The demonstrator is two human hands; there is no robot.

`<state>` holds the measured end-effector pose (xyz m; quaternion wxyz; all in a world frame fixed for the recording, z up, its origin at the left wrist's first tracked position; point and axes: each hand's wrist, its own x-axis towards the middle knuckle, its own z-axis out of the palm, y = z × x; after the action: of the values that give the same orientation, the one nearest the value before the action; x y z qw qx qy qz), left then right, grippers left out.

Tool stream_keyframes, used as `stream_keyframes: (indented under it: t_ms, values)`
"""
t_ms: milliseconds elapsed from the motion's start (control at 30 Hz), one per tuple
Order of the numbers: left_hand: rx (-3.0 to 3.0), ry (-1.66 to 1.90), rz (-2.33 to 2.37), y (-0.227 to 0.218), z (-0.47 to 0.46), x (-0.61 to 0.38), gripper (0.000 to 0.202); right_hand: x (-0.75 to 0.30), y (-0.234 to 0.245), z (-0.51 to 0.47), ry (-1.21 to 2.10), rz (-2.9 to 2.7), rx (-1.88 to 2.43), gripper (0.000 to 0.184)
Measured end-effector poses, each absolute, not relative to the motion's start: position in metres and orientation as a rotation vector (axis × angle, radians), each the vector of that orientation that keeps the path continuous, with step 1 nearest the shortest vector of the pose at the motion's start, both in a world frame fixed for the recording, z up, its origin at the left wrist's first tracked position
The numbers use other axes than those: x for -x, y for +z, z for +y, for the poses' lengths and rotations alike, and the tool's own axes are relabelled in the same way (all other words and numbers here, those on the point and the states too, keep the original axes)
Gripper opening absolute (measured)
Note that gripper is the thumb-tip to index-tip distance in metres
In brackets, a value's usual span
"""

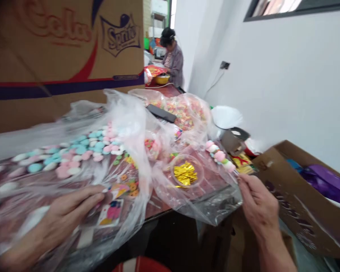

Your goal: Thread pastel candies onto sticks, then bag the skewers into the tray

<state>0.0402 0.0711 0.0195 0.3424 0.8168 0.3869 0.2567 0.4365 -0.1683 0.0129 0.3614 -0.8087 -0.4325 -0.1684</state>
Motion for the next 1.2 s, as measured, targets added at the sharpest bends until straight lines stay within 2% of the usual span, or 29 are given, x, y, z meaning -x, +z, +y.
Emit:
stream_keyframes:
  t_ms: [133,400,833,1200]
  values:
    - [-2.055,0.511,0.917,0.037,0.071,-0.040,0.031,-0.398,0.034,-0.147,-0.318,-1.440,1.786,0.016]
    - [-1.962,0.405,0.774,0.038,0.066,-0.023,0.031,-0.344,0.055,-0.089,-0.345,-1.880,1.449,0.024]
    - [-1.740,0.322,0.793,0.039,0.066,-0.020,0.039,-0.341,0.064,-0.075,-0.541,-2.082,1.289,0.026]
    - [-1.938,0.101,0.589,0.053,0.073,-0.027,0.038,-0.336,0.059,-0.074,-0.240,-2.175,1.275,0.026]
